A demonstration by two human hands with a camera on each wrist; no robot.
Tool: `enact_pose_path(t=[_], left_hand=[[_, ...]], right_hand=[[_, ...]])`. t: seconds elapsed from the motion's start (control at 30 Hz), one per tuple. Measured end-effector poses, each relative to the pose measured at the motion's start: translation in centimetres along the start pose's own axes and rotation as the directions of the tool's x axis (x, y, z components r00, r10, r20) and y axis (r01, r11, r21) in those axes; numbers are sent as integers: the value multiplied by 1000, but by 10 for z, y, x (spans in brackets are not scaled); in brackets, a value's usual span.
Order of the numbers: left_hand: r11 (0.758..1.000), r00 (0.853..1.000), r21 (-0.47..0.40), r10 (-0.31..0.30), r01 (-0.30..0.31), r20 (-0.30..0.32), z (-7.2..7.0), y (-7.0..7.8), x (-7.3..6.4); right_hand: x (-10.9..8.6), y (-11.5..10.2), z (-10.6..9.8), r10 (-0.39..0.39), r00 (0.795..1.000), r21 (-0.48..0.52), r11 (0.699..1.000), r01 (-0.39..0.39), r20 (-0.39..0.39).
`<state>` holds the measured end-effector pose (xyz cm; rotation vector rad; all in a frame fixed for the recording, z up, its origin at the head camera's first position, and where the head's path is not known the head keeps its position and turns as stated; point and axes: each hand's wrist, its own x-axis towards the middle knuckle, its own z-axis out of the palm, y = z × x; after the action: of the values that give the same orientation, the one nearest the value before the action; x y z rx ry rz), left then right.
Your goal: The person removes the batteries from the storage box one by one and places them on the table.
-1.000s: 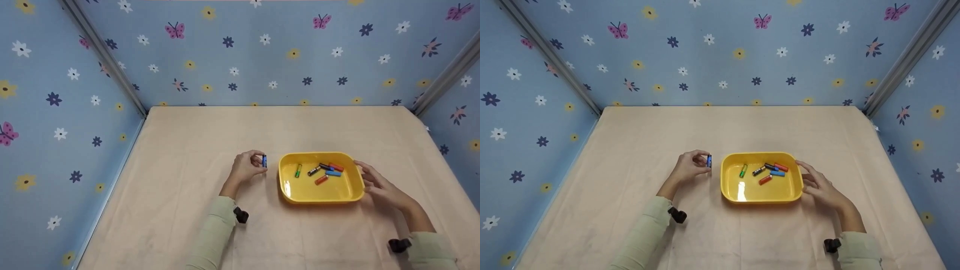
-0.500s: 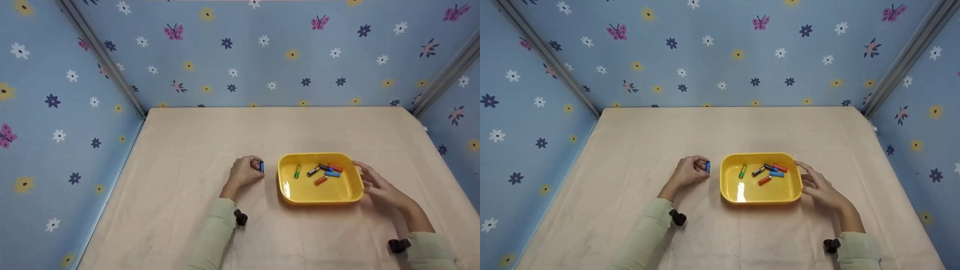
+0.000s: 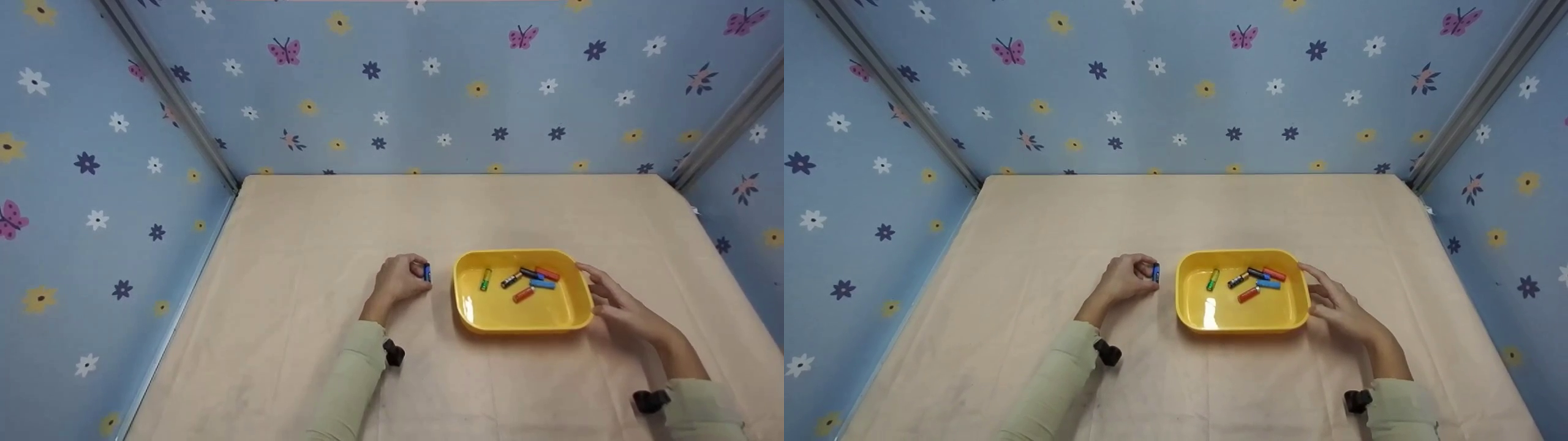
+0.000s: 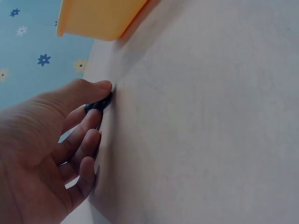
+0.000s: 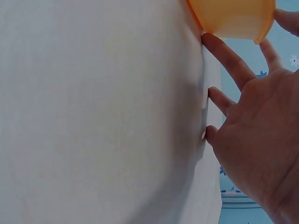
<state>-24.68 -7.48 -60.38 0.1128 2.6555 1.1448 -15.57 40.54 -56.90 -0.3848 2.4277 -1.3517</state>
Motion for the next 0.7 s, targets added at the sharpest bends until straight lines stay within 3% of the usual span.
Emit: enact_pose_path(t=[0.23,0.47,0.57,0.7], left_hand=[[998,999,49,44,-43,-10,8,-18,13],[999,1000,49,-15,16,-3,-17,24,-17],[996,1000,86,-24,26,-15,-24,32,-20],[993,999,119,10,-3,-54,-33,37,-20]], right_hand=[[1,3,0,-66,998,8,998,66,-8],[1,2,-1,-66,998,-11,998,66,-11],[1,2,-1,-73,997,-14,997,73,-16],[1,2,0,-97,995,-12,995,96,-22]])
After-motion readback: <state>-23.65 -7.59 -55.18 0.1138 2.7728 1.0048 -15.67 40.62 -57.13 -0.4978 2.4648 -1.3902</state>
